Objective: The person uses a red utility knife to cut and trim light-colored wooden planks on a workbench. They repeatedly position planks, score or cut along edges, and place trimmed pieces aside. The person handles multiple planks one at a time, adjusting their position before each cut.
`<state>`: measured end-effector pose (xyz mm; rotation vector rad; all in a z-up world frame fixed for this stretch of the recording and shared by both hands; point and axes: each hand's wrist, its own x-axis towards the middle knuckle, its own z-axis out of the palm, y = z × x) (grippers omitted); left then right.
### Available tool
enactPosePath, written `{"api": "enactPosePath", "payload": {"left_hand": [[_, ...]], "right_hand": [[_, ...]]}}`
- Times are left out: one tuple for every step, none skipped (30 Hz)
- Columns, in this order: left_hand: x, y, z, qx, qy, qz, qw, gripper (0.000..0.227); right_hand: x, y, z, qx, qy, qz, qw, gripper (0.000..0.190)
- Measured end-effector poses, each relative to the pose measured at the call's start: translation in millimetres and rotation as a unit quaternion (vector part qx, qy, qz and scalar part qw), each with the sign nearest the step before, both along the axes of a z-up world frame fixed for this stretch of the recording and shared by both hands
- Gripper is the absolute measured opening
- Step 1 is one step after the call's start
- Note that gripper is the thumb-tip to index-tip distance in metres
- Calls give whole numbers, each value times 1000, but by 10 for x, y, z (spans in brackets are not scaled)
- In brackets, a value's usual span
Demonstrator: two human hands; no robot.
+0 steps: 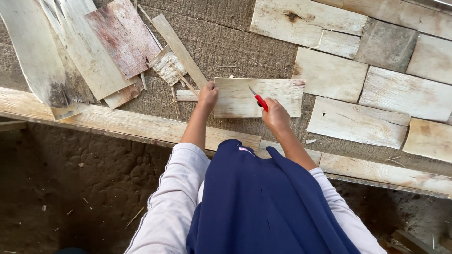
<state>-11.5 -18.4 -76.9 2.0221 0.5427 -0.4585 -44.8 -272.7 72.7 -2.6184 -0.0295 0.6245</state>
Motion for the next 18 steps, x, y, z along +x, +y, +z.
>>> {"api": "enactPosePath", "payload": {"left_hand": [[12, 23, 251, 1, 0, 0, 1000, 27], [5, 39, 498, 55, 5, -10, 998, 27], [-1, 55, 748, 110, 10, -19, 994, 28], [60, 100, 739, 111, 10, -18, 994, 28], [120, 145, 732, 178, -8, -14, 984, 26], [172, 177, 719, 244, -25, -10, 969, 24], [164, 237, 554, 245, -25, -10, 969, 24], [157, 302, 392, 219, -76, -70, 970, 29], [153, 368, 230, 192, -127, -130, 964, 33], [184, 375, 125, 193, -128, -130, 964, 33], [219, 381, 17, 88, -96, -60, 990, 35], [234, 377, -97, -19, -62, 12, 998, 37], [212, 386, -192, -19, -61, 11, 998, 37], [204, 399, -287, -44, -67, 32, 996, 34], [196, 412, -382, -70, -73, 52, 994, 31], [165, 384, -549, -70, -70, 52, 994, 31], [132, 355, -715, -93, -78, 69, 990, 28], [137, 343, -874, -116, -87, 84, 986, 25]], "right_hand": [[16, 9, -56, 1, 0, 0, 1000, 13], [19, 11, -115, 7, -10, 6, 1000, 13], [21, 13, -171, 13, -19, 12, 1000, 13], [43, 22, -203, 14, -20, 13, 1000, 13], [65, 31, -233, 7, -18, 6, 1000, 13], [73, 28, -266, 0, -15, -1, 1000, 12], [99, 8, -286, 1, -16, -1, 1000, 12], [127, -8, -305, 11, -41, -20, 999, 15], [158, -25, -324, 21, -66, -40, 997, 20], [187, 15, -143, 21, -67, -40, 997, 20], [218, 53, 36, 24, -75, -45, 996, 27], [234, 83, 214, 25, -82, -50, 995, 34], [254, 61, 194, 25, -81, -50, 995, 34], [282, 43, 175, 20, -86, -42, 995, 41], [311, 25, 155, 14, -91, -35, 995, 48], [308, 26, 131, 13, -89, -34, 995, 48], [304, 26, 108, 3, -86, -33, 996, 46], [323, 40, 85, -5, -86, -33, 996, 44]]}}
